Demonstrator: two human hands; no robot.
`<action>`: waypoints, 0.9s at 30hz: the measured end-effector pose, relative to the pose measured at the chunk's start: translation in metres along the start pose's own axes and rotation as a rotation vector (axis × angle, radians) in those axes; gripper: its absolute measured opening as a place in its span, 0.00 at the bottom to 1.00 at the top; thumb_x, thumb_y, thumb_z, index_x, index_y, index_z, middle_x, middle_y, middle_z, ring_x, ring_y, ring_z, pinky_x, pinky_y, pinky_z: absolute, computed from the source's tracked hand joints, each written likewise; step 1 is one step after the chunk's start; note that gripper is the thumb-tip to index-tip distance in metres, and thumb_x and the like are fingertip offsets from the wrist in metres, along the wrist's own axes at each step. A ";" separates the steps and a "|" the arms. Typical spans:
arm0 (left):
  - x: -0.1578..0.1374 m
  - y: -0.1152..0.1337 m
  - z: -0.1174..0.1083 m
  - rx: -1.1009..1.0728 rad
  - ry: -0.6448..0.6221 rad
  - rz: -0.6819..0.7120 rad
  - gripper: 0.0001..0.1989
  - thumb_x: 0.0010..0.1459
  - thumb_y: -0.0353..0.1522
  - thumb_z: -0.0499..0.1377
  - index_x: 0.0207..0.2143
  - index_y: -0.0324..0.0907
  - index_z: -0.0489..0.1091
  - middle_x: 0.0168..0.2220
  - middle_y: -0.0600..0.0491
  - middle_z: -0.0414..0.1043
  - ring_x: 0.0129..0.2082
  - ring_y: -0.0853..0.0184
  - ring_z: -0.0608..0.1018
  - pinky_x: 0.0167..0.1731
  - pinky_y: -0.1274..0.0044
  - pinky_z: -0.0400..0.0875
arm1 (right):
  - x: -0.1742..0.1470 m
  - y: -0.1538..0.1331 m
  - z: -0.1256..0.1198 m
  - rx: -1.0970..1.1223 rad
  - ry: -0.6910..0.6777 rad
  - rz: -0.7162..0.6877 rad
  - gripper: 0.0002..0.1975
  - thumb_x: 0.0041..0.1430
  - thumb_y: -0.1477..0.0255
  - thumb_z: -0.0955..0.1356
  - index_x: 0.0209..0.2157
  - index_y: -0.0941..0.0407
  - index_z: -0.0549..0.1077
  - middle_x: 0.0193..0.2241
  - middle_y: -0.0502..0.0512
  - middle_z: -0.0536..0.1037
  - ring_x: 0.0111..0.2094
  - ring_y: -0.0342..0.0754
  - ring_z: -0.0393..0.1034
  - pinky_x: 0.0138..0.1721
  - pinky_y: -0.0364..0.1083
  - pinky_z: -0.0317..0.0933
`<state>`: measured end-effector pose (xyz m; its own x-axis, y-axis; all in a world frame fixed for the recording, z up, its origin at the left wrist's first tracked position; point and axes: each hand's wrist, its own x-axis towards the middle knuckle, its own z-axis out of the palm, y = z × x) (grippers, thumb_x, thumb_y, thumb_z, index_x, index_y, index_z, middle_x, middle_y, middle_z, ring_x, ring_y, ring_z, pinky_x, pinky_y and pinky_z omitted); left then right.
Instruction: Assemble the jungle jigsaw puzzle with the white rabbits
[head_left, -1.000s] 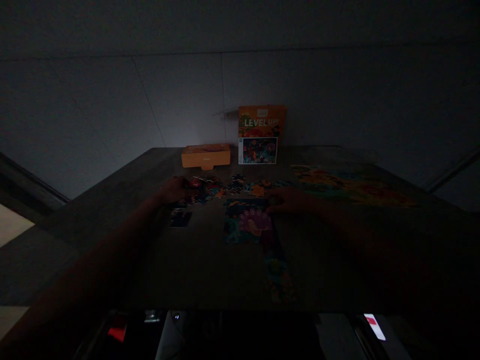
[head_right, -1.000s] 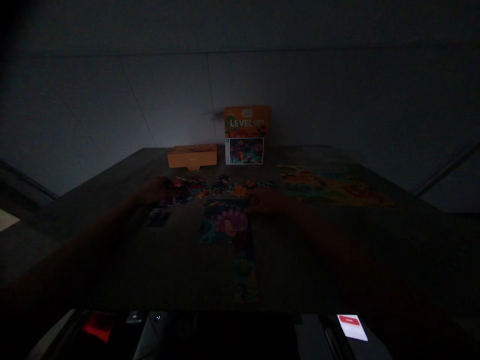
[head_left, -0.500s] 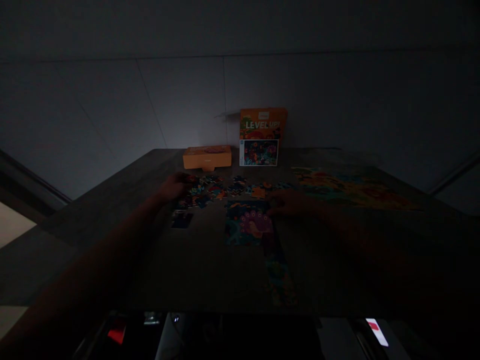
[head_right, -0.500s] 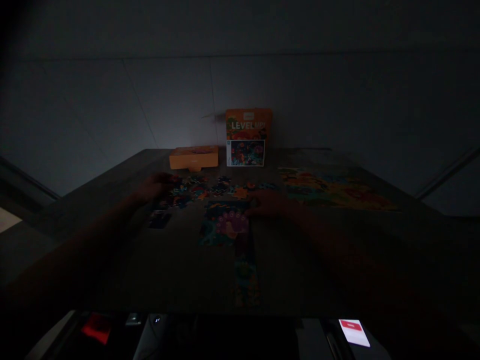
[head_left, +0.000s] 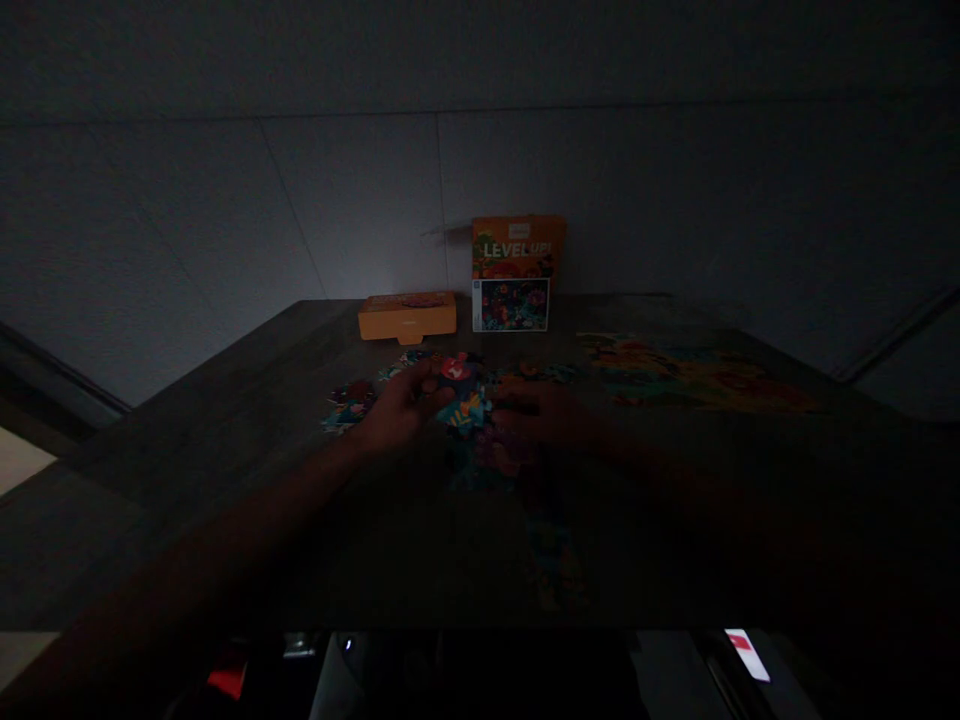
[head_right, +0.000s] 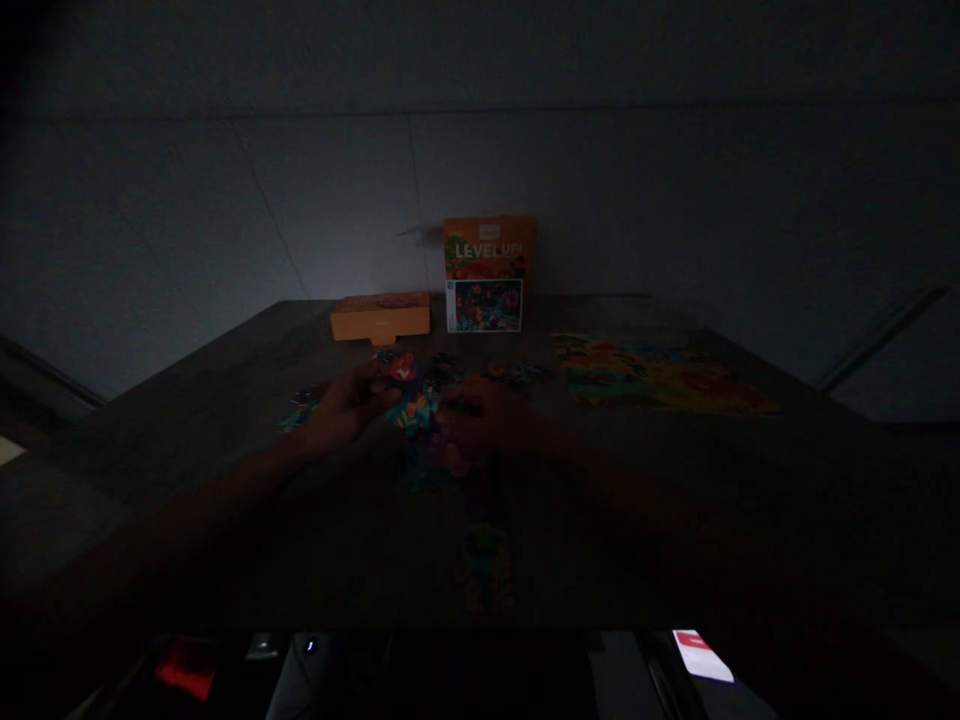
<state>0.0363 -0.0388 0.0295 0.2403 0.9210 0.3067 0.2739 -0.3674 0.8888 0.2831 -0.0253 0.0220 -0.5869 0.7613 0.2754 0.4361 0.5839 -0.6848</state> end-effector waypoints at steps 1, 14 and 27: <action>-0.003 0.001 0.007 -0.028 -0.040 0.024 0.16 0.51 0.41 0.65 0.38 0.41 0.70 0.33 0.53 0.72 0.35 0.64 0.75 0.37 0.74 0.70 | -0.001 -0.005 0.006 0.017 -0.010 -0.006 0.17 0.57 0.58 0.65 0.32 0.59 0.74 0.27 0.52 0.74 0.27 0.44 0.64 0.28 0.42 0.53; 0.010 -0.012 -0.017 0.324 0.242 -0.225 0.13 0.54 0.41 0.60 0.37 0.43 0.69 0.29 0.50 0.77 0.28 0.61 0.78 0.27 0.75 0.67 | 0.001 -0.003 0.002 -0.025 0.066 0.047 0.15 0.58 0.60 0.65 0.28 0.58 0.72 0.26 0.51 0.72 0.29 0.45 0.62 0.30 0.43 0.54; 0.021 -0.034 -0.054 0.926 0.284 -0.362 0.23 0.53 0.49 0.61 0.40 0.40 0.71 0.28 0.44 0.76 0.30 0.53 0.77 0.27 0.72 0.64 | 0.003 0.006 -0.001 -0.156 0.072 0.090 0.15 0.59 0.61 0.64 0.32 0.59 0.76 0.27 0.53 0.74 0.28 0.46 0.64 0.30 0.43 0.53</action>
<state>-0.0187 0.0002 0.0241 -0.1948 0.9488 0.2486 0.9241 0.0926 0.3706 0.2842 -0.0193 0.0193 -0.4926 0.8274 0.2696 0.5883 0.5449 -0.5974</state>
